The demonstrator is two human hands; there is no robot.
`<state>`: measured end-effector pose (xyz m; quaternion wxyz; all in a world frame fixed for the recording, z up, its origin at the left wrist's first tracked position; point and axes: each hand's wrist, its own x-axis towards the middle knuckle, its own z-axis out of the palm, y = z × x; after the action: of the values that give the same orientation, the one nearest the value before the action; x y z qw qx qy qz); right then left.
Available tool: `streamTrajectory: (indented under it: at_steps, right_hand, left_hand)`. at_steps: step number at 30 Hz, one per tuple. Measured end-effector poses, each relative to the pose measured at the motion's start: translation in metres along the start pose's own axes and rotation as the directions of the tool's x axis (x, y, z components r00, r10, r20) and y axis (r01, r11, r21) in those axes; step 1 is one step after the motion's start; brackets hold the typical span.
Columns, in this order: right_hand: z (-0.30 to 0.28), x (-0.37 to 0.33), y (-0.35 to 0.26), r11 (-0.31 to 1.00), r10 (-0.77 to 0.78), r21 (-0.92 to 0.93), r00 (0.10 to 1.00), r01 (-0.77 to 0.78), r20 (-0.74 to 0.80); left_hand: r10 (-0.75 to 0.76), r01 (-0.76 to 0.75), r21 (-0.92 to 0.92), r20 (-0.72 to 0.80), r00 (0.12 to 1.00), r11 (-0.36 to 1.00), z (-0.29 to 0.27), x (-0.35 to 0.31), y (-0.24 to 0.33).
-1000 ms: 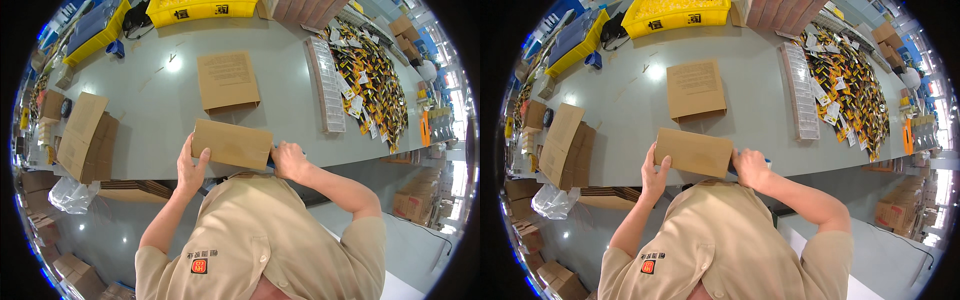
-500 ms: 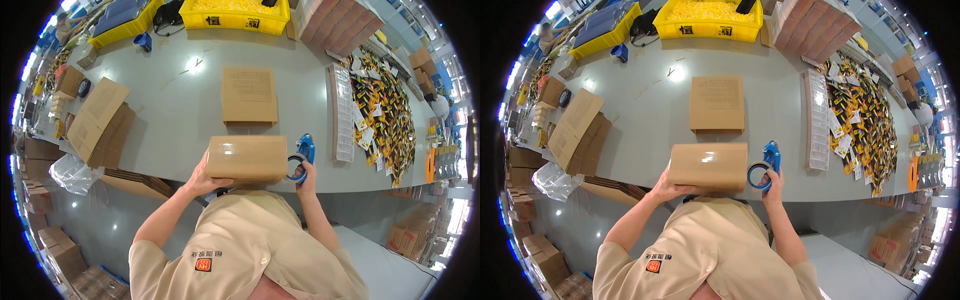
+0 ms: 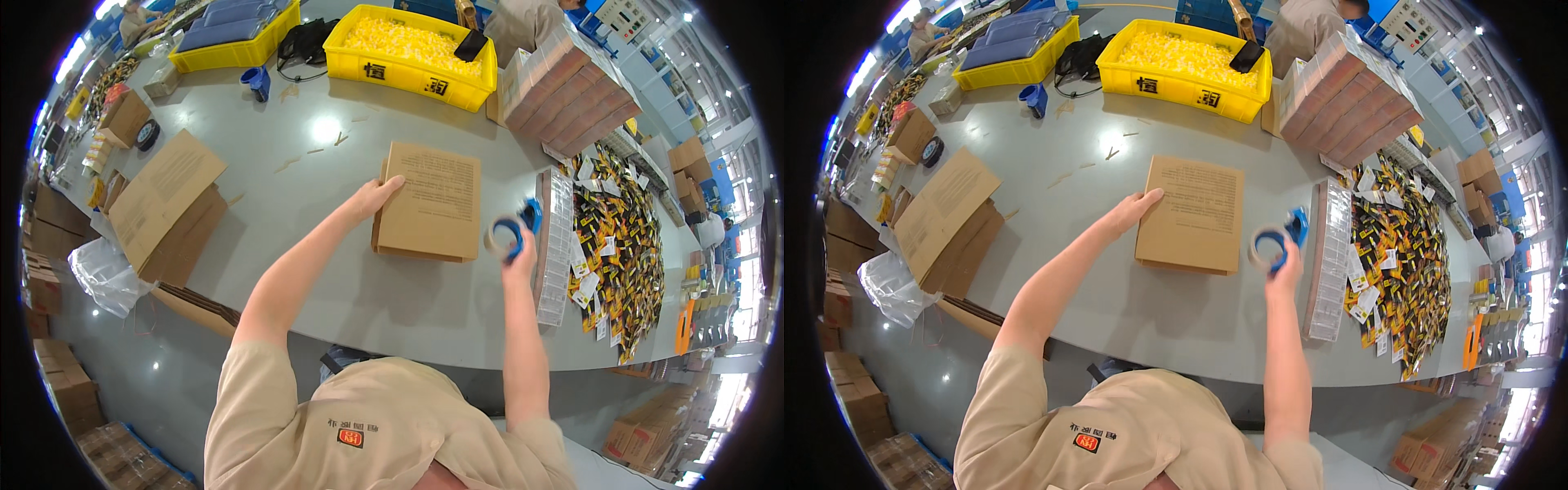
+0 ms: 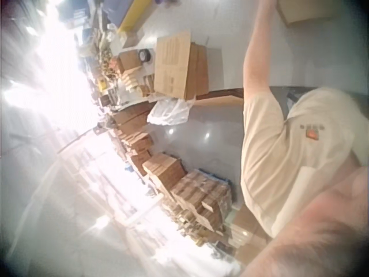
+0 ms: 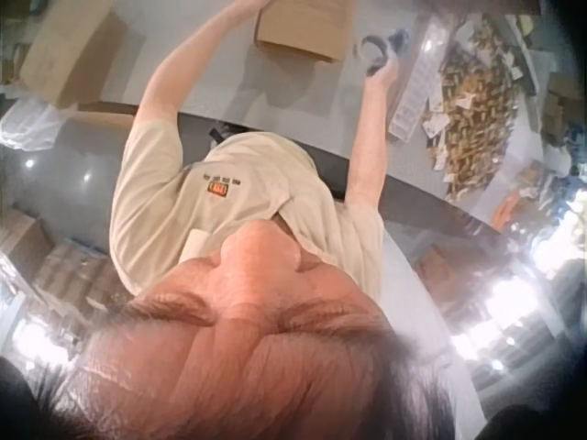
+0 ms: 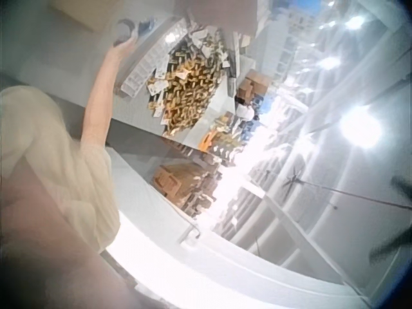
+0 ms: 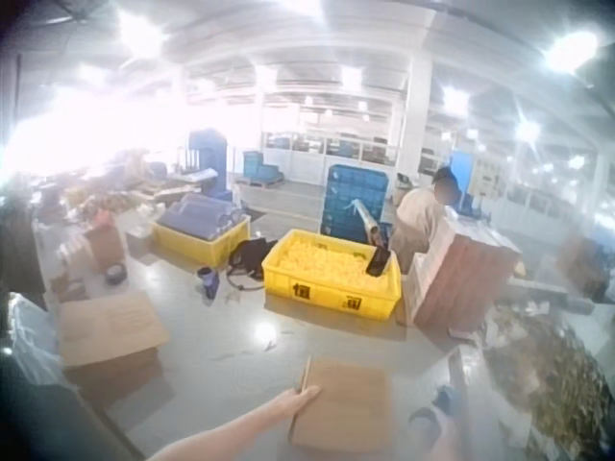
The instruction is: The person assembles flat cardboard boxes by folding and taping the flaps with a handheld tape dispenser. They then place small packaged items into the assembled boxes and continue sealing them. The process is repeated for multiple boxes on a large worktable.
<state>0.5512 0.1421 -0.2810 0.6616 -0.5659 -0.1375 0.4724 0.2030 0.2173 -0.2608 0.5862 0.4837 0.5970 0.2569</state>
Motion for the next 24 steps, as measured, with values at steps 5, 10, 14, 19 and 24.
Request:
streamTrajectory:
  at_steps: [5, 10, 14, 19, 24]
  right_hand:
    - [-0.093, -0.051, 0.023, 0.992, 0.007, 0.122, 0.985, 0.014, -0.173]
    - [-0.143, -0.108, 0.039, 0.981, -0.007, 0.192, 0.987, 0.038, -0.162]
    - [-0.160, -0.161, 0.054, 0.997, 0.072, 0.038, 0.976, -0.065, -0.207]
    - [-0.141, -0.210, 0.067, 0.978, 0.080, -0.190, 0.996, -0.084, -0.029]
    - [-0.080, -0.219, 0.059, 0.825, 0.086, -0.563, 0.969, 0.060, 0.230]
  left_hand:
    - [-0.017, 0.023, -0.089, 0.063, 0.998, 0.996, 0.015, 0.032, 0.000]
    - [0.050, -0.047, 0.090, -0.032, 0.998, 0.995, 0.033, 0.029, 0.017]
    - [0.389, -0.246, 0.618, -0.105, 0.915, 0.747, -0.041, -0.038, -0.021]
    - [0.390, 0.252, 0.806, -0.502, 0.772, 0.536, -0.207, -0.161, -0.048]
    - [0.183, 0.651, 0.704, -0.707, 0.684, 0.284, -0.312, -0.260, -0.067]
